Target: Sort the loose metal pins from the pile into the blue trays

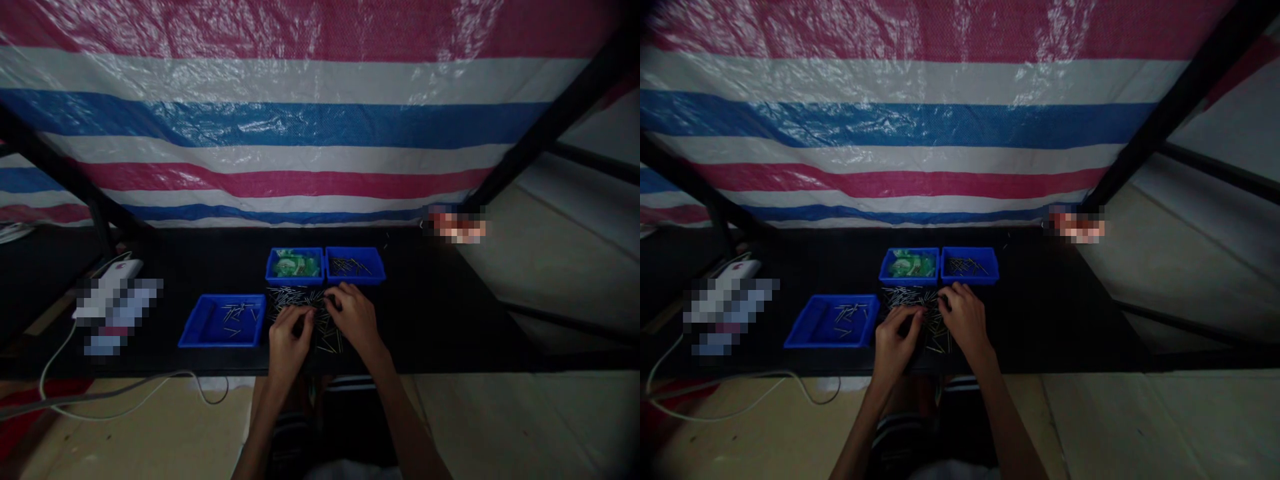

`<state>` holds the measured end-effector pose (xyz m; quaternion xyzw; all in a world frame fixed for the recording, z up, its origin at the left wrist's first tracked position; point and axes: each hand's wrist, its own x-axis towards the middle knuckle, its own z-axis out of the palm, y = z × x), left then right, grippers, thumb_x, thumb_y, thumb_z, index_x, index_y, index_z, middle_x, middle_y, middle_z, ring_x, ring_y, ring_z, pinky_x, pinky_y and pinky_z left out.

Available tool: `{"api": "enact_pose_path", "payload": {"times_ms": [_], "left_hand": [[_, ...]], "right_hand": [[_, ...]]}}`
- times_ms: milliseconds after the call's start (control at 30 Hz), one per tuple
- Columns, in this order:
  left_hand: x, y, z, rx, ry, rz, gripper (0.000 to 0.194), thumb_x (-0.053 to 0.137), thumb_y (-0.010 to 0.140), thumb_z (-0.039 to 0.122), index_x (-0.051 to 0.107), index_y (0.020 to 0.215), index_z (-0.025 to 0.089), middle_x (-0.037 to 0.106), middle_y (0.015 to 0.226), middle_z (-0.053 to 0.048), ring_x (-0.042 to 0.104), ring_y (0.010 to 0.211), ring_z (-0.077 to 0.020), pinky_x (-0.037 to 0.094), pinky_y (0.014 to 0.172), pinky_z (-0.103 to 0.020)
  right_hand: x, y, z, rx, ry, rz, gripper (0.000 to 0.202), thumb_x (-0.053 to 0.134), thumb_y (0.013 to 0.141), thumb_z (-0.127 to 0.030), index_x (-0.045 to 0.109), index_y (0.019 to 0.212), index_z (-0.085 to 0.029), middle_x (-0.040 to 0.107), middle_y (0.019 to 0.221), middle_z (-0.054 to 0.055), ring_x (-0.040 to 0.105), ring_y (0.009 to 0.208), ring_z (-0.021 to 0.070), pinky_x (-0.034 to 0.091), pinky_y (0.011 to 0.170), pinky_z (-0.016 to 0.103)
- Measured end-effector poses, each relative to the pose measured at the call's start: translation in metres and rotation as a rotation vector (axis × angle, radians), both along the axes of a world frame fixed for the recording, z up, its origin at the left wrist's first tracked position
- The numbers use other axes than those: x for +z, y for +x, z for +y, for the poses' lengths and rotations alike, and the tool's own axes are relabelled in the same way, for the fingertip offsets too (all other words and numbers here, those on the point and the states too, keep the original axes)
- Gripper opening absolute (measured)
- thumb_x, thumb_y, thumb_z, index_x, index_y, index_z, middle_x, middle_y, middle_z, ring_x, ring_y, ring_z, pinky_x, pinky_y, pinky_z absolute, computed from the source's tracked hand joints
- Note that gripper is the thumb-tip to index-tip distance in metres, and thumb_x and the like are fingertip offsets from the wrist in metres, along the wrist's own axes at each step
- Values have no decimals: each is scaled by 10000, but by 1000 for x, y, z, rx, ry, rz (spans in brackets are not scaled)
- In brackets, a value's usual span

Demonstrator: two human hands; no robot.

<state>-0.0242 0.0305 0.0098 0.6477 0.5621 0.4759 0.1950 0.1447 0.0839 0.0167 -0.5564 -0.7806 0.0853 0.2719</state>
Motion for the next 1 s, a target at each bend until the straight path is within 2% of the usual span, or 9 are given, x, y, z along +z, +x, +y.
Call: {"api": "enact_pose_path", "payload": {"times_ms": [200, 367, 467, 633, 767, 867, 933, 1000], "left_hand": [[2, 0, 0, -5, -6, -15, 179, 587, 1002, 269, 760, 970, 238, 786, 946, -31, 704, 910, -210, 531, 834, -339], [2, -1, -1, 9, -14, -41, 187, 587, 1001, 291, 760, 950, 241, 784, 939, -32, 710, 900, -209, 533, 836, -331], [1, -1, -2, 40, -33, -109, 187, 590, 1000, 326, 753, 1021, 236, 782, 947, -36, 724, 872, -200, 546, 812, -313], [1, 0, -2, 62, -94, -251, 248, 662, 958, 359, 688, 1161, 219, 747, 800, 9, 713, 727, -160, 547, 704, -255], [-2, -1, -1, 39, -81, -285, 165, 688, 942, 360, 720, 991, 206, 761, 856, -14, 714, 788, -162, 552, 744, -256], [-5, -4, -1, 21, -86, -332, 186, 696, 935, 375, 729, 905, 194, 760, 841, -21, 714, 780, -168, 558, 732, -260], [-6, -5, -2, 39, -85, -354, 197, 706, 927, 383, 729, 905, 188, 755, 822, -21, 711, 763, -167, 560, 718, -257], [-7, -5, -2, 51, -91, -347, 206, 702, 931, 388, 731, 904, 187, 755, 822, -25, 712, 764, -168, 562, 719, -258]], "right_hand": [[5, -2, 3, 89, -86, 10, 114, 657, 941, -144, 685, 926, -254, 660, 888, -2, 617, 827, 173, 407, 683, 277], [6, 0, 2, 151, -86, 60, 113, 558, 1012, -180, 630, 950, -240, 666, 976, 15, 639, 894, 170, 437, 746, 273], [6, -1, -6, 152, -84, 198, 118, 510, 1041, -226, 619, 1000, -243, 652, 966, 13, 628, 837, 157, 449, 741, 272], [0, -13, -26, 210, -104, 433, 127, 496, 1043, -257, 618, 1014, -240, 586, 887, 2, 584, 772, 144, 460, 743, 263], [-7, -24, -33, 180, -98, 514, 110, 508, 1026, -251, 615, 1001, -243, 539, 837, -7, 556, 755, 149, 454, 728, 269], [3, -25, -35, 163, -76, 529, 92, 529, 1007, -251, 618, 986, -246, 563, 834, -2, 570, 771, 157, 465, 745, 283], [18, -19, -42, 132, -27, 576, 51, 574, 981, -268, 607, 947, -249, 568, 800, -7, 579, 771, 167, 482, 758, 302], [36, -8, -55, 95, 14, 693, 127, 590, 979, -308, 565, 866, -255, 558, 760, -15, 581, 731, 170, 508, 719, 315]]}}
